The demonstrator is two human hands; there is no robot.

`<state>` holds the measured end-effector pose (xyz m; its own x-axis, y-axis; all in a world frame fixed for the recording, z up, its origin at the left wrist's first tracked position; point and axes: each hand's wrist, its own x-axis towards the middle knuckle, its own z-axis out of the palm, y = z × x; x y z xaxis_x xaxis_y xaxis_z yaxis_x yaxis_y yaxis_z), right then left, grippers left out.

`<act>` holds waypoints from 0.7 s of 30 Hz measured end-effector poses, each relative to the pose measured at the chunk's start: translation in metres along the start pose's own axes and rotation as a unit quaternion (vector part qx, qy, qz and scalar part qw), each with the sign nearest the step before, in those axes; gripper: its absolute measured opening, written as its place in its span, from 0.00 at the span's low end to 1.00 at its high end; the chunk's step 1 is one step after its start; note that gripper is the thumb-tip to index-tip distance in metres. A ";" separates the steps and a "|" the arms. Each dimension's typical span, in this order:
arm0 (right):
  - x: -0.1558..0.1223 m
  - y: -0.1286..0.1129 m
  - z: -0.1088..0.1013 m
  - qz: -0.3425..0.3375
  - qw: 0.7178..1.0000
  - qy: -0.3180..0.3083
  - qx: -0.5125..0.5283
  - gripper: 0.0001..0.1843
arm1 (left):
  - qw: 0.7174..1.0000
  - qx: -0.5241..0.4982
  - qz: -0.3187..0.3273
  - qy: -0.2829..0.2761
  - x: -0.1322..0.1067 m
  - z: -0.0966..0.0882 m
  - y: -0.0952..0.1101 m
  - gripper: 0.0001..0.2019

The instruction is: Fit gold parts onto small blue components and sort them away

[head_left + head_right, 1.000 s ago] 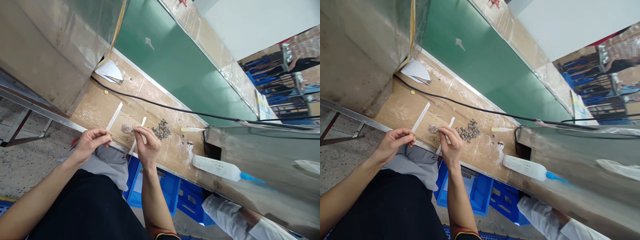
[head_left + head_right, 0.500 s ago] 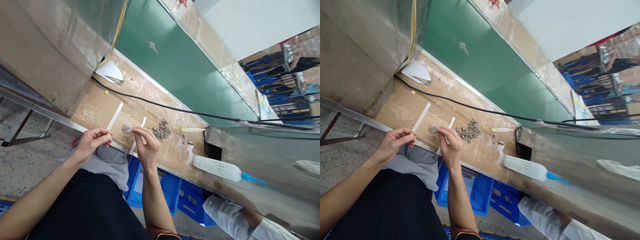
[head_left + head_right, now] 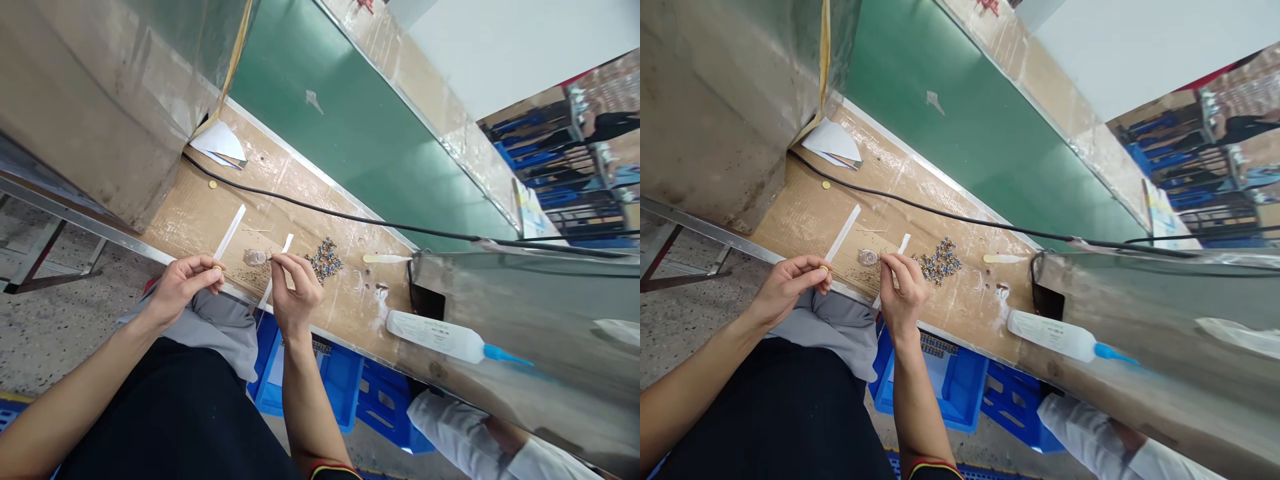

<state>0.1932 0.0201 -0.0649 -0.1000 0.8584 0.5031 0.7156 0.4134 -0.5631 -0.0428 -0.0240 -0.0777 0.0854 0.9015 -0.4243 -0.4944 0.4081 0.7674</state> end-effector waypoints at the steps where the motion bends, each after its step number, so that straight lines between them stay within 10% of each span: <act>1: -0.001 0.000 0.001 -0.003 1.000 -0.001 -0.002 0.08 | 1.000 -0.001 0.000 0.000 0.000 0.000 0.000 0.13; 21: -0.001 -0.001 -0.006 0.016 0.999 -0.017 0.044 0.08 | 1.000 -0.001 0.005 -0.013 0.000 -0.001 -0.002 0.17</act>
<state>0.1970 0.0172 -0.0604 -0.1015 0.8811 0.4620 0.6556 0.4085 -0.6351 -0.0423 -0.0246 -0.0799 0.1030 0.9093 -0.4032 -0.4968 0.3982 0.7711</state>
